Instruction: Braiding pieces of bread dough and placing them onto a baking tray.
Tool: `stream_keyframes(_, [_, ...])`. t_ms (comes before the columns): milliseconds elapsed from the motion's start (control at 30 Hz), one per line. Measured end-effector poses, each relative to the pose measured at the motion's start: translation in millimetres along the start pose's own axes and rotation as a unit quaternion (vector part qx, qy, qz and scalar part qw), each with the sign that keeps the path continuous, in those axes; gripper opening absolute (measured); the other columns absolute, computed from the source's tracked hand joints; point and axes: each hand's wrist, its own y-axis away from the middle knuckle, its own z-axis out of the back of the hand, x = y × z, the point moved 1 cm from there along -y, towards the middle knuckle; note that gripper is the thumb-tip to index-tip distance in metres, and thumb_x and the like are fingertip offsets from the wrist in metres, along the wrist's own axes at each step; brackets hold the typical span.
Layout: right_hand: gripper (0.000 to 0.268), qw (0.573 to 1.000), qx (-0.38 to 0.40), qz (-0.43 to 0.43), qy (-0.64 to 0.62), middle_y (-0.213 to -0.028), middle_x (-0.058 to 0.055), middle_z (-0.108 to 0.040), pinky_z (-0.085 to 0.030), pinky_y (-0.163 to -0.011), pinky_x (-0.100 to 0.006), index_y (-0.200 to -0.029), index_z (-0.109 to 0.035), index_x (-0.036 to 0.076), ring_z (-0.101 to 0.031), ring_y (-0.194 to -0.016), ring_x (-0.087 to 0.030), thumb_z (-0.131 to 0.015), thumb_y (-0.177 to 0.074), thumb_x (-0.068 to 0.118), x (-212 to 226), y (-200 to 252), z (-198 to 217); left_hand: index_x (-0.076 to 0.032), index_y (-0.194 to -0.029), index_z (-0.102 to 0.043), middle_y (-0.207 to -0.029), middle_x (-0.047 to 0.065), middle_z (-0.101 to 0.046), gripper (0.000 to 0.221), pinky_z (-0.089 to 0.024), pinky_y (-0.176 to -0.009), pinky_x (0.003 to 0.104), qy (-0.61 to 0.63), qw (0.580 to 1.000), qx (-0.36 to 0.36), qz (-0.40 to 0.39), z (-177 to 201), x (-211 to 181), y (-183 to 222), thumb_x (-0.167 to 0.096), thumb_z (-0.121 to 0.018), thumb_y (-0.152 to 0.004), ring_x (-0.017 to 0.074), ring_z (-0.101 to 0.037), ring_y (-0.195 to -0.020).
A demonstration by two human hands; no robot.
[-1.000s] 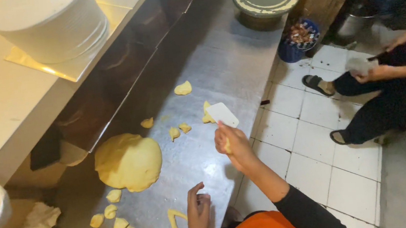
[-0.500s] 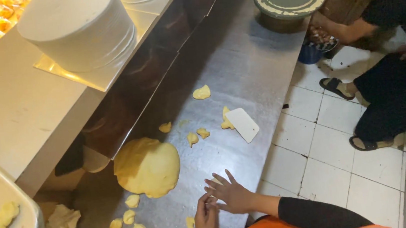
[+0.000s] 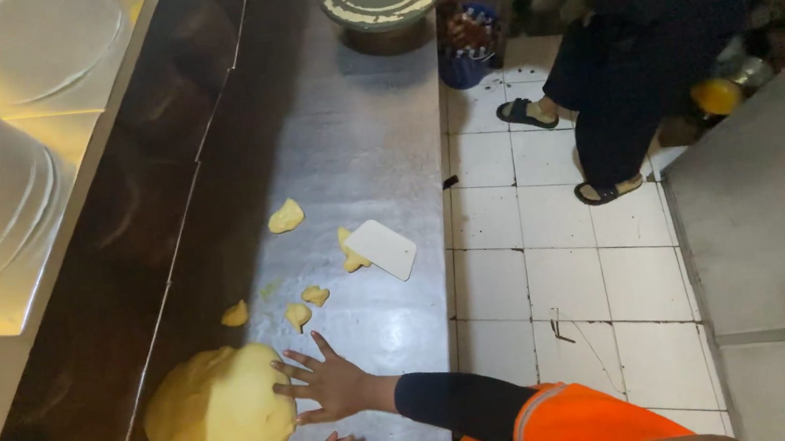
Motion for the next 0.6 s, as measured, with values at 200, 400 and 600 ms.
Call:
stream_keyframes(200, [0.084,0.995,0.093,0.030,0.015,-0.170,-0.019,-0.031,-0.015,-0.126,-0.060,-0.162,-0.038,0.010,-0.028,-0.158,-0.036,-0.051,-0.095,0.058,-5,48,27,0.007,-0.132,-0.052,-0.121,0.018,-0.066,0.033,-0.059,-0.087,0.038,0.012,0.991,0.102,-0.080,-62,-57,15,-0.005,-0.047,-0.102,0.0242,-0.068,-0.106])
stream_keyframes(400, [0.070,0.990,0.111,0.031,-0.084,-0.170,-0.018,-0.033,-0.016,-0.129,-0.061,-0.161,-0.037,0.006,-0.027,-0.160,-0.035,-0.055,-0.106,0.045,-12,140,62,0.004,-0.134,-0.054,-0.113,0.017,-0.069,0.035,-0.058,-0.087,0.034,-0.053,0.990,0.126,-0.017,-92,-84,39,-0.007,-0.052,-0.100,0.0233,-0.071,-0.101])
stream_keyframes(600, [0.066,0.976,0.194,0.013,-0.095,-0.171,-0.016,-0.029,-0.011,-0.121,-0.068,-0.160,-0.039,0.010,-0.021,-0.159,-0.034,-0.052,-0.104,0.044,-24,189,75,0.004,-0.135,-0.055,-0.108,0.016,-0.068,0.035,-0.055,-0.082,0.031,0.010,0.994,0.108,-0.004,-87,-39,53,-0.006,-0.053,-0.101,0.0199,-0.067,-0.095])
